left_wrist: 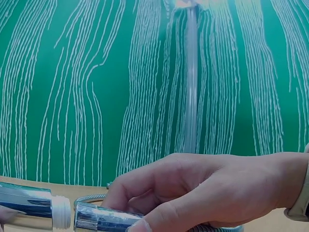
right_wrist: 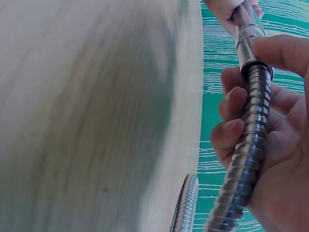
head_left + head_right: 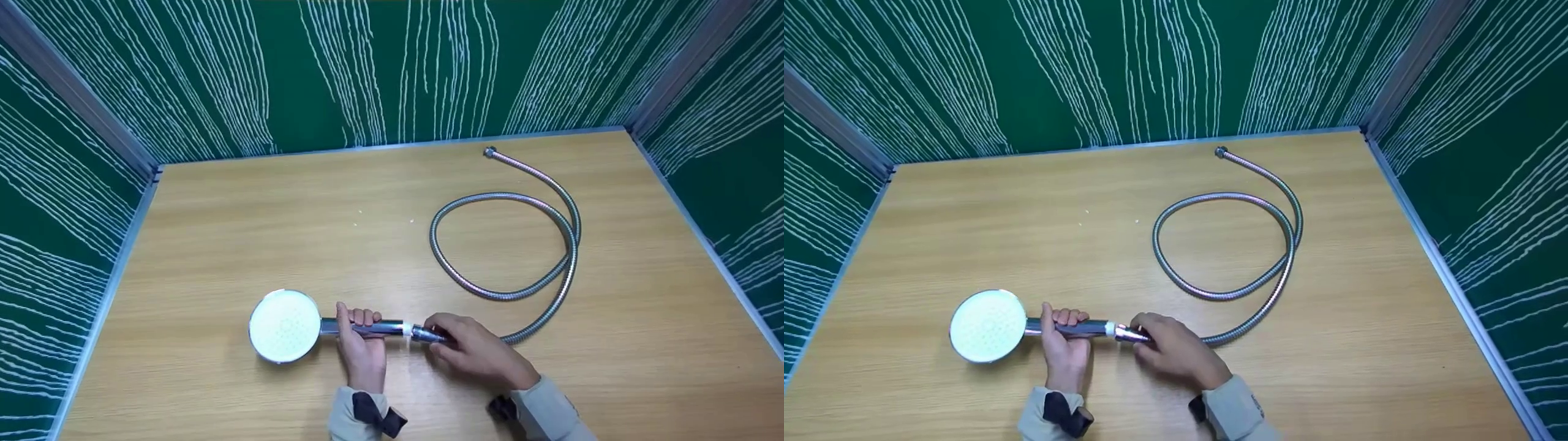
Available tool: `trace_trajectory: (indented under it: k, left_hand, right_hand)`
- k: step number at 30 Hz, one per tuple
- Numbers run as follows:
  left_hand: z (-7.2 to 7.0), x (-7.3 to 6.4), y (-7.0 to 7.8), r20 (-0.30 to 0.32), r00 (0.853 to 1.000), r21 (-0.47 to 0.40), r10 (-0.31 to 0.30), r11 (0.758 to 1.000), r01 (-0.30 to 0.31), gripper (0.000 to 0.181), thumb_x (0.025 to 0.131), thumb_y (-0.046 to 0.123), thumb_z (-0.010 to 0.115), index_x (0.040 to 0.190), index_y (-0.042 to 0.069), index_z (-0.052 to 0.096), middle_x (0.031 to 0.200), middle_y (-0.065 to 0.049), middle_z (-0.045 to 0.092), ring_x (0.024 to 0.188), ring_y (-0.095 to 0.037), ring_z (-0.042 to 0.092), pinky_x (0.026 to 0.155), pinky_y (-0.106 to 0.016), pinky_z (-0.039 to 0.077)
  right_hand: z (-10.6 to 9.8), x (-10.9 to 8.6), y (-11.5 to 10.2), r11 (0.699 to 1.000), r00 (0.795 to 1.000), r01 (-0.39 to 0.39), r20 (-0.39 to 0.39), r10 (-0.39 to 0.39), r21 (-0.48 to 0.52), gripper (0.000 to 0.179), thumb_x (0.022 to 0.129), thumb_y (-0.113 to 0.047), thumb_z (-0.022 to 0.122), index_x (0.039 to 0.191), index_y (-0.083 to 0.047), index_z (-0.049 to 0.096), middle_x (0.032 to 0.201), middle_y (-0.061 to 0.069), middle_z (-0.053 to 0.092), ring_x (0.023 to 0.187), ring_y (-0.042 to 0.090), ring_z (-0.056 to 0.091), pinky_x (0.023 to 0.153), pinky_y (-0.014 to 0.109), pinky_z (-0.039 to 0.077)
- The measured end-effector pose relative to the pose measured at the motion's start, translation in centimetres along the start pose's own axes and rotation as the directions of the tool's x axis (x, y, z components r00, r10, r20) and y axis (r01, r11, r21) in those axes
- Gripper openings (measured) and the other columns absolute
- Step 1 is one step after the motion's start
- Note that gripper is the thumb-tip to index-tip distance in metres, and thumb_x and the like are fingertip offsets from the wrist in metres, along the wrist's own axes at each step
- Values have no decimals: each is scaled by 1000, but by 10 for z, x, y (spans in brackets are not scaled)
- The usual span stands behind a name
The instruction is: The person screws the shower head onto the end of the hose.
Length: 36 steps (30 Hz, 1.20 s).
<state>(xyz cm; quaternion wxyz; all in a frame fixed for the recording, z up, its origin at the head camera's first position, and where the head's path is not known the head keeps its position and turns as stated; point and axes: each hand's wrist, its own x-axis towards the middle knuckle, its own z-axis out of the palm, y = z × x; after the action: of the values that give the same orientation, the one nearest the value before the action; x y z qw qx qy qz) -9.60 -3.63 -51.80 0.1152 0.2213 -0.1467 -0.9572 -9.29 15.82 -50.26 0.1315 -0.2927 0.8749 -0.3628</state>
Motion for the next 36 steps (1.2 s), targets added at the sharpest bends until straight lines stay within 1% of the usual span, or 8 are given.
trace_trajectory:
  k: [7,12,18,23,27,30,36]
  left_hand:
    - [-2,3,0,-20,1000,-45,3,999,-4,39,103,24,38,66,12,38,56,3,38,53,-11,37,60,-25,34]
    - [-3,3,0,-29,1000,-66,-12,998,10,40,103,24,38,65,12,38,56,3,38,53,-11,37,60,-25,35]
    - [-1,1,-2,-29,1000,-57,-9,998,7,40,103,23,37,65,12,38,56,3,38,53,-11,37,60,-24,35]
    - [0,0,-3,-15,1000,-43,11,999,-12,39,103,21,36,65,12,38,56,3,38,53,-10,37,60,-24,36]
    - [-1,-1,-5,-3,1000,-30,20,999,-20,39,104,20,35,65,13,39,55,4,38,53,-10,38,60,-23,36]
    - [-2,-1,-6,-6,1000,-20,16,1000,-16,39,104,20,35,65,13,38,55,4,38,53,-10,38,60,-23,36]
    - [-1,-1,-7,-30,999,-13,12,1000,-12,40,103,21,37,64,13,38,55,4,39,53,-11,37,60,-23,36]
  right_hand:
    - [-1,4,0,999,999,-33,7,33,18,21,94,-24,60,113,-16,61,97,-8,61,82,6,52,73,24,45]
    - [-3,8,1,999,999,-42,12,42,9,25,93,-33,61,111,-17,66,90,-10,60,77,5,51,69,22,44]
    - [-6,11,1,999,998,-52,21,52,-13,26,92,-34,62,112,-19,68,89,-11,61,75,5,51,67,21,44]
    - [-8,12,2,999,1000,-10,-5,10,-35,25,91,-32,63,111,-19,69,91,-11,64,75,3,52,69,21,45]
    - [-9,13,3,997,997,66,-42,-68,-46,21,90,-27,66,108,-16,69,90,-9,65,74,3,52,67,21,46]
    - [-9,13,3,993,993,101,-54,-104,-56,20,89,-25,66,107,-15,68,89,-8,65,74,3,53,66,20,47]
    - [-9,14,4,994,995,84,-52,-87,-69,22,89,-25,67,108,-14,67,94,-6,68,78,3,56,71,23,49]
